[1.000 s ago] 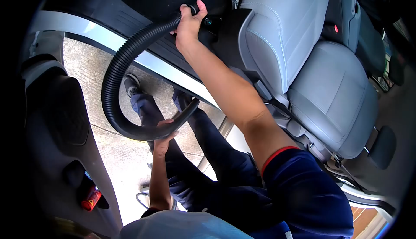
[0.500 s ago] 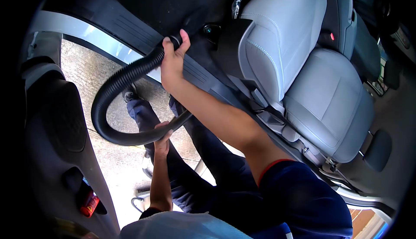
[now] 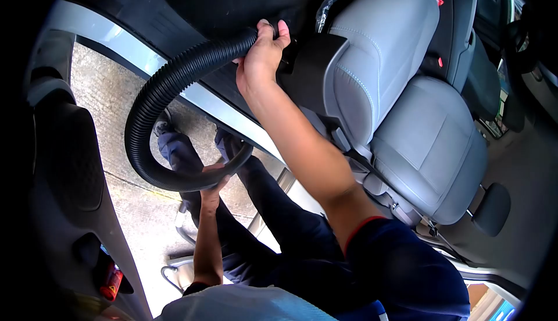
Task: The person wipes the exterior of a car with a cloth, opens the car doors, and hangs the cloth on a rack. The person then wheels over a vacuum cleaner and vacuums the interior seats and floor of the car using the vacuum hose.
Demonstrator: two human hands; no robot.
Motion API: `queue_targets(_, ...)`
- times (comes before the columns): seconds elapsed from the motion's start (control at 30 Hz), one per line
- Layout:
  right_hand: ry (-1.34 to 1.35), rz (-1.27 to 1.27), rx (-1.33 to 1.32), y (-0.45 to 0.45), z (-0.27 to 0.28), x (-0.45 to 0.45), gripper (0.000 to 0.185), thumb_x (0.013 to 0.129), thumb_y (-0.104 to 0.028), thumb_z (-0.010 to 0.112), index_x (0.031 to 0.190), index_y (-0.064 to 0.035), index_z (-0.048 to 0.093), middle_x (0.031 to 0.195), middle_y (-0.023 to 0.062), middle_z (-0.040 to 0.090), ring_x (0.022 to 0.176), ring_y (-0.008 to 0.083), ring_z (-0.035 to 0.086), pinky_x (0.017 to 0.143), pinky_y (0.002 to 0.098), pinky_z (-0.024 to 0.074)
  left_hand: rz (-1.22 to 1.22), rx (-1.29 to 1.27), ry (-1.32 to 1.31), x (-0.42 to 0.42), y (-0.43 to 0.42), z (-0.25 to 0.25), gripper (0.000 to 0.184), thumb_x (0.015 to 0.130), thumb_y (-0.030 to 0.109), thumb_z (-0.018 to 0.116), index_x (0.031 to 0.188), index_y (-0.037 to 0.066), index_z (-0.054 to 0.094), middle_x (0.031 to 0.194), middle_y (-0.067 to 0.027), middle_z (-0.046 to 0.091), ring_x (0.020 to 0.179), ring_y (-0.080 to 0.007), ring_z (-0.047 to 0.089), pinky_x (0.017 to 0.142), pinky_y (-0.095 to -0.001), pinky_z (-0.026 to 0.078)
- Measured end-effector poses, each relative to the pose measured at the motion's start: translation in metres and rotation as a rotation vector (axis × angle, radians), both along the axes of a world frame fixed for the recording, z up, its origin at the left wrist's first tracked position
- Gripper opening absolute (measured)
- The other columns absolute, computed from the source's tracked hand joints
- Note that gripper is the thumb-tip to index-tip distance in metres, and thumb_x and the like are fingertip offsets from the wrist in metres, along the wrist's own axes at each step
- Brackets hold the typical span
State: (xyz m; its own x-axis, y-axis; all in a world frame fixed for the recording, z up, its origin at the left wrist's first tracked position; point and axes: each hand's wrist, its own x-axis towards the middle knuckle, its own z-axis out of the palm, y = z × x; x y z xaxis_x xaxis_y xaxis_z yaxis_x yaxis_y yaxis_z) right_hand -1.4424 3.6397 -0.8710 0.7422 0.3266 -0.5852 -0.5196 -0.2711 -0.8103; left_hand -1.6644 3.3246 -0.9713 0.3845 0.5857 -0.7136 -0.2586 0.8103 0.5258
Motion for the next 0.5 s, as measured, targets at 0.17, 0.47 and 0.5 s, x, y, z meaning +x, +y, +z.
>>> queue_targets(0.17, -0.119, -0.081, 0.000, 0.034, -0.036, 0.006, 0.054, 0.095, -0.031, 0.053, 0.140, -0.0227, 0.025, 0.115, 0.0088, 0.053, 0.075, 0.0174, 0.056, 0.046, 0.0285, 0.0401, -0.028, 0.028, 0.115, 0.001, 0.008, 0.005, 0.039, 0.075, -0.003, 0.078, 0.108, 0.003, 0.058, 0.104, -0.0078, 0.063, 0.095, -0.0151, 0.061, 0.088, -0.0276, 0.049)
queue_targets(0.47, -0.108, -0.187, 0.125, 0.019, 0.009, -0.026, 0.052, 0.095, -0.028, 0.053, 0.138, -0.0229, 0.025, 0.114, 0.0073, 0.055, 0.084, 0.0203, 0.060, 0.049, 0.0290, 0.0451, 0.029, 0.061, 0.114, 0.002, 0.009, -0.004, 0.041, 0.075, -0.001, 0.080, 0.109, 0.004, 0.056, 0.103, -0.0066, 0.062, 0.094, -0.0143, 0.060, 0.088, -0.0270, 0.048)
queue_targets(0.5, -0.127, -0.255, 0.222, 0.019, 0.016, -0.038, 0.054, 0.095, -0.029, 0.054, 0.139, -0.0235, 0.023, 0.117, 0.0079, 0.055, 0.081, 0.0201, 0.060, 0.045, 0.0291, 0.0429, 0.066, 0.123, 0.098, 0.005, 0.013, -0.004, 0.042, 0.074, 0.000, 0.080, 0.109, 0.004, 0.057, 0.103, -0.0061, 0.062, 0.093, -0.0139, 0.060, 0.088, -0.0271, 0.047)
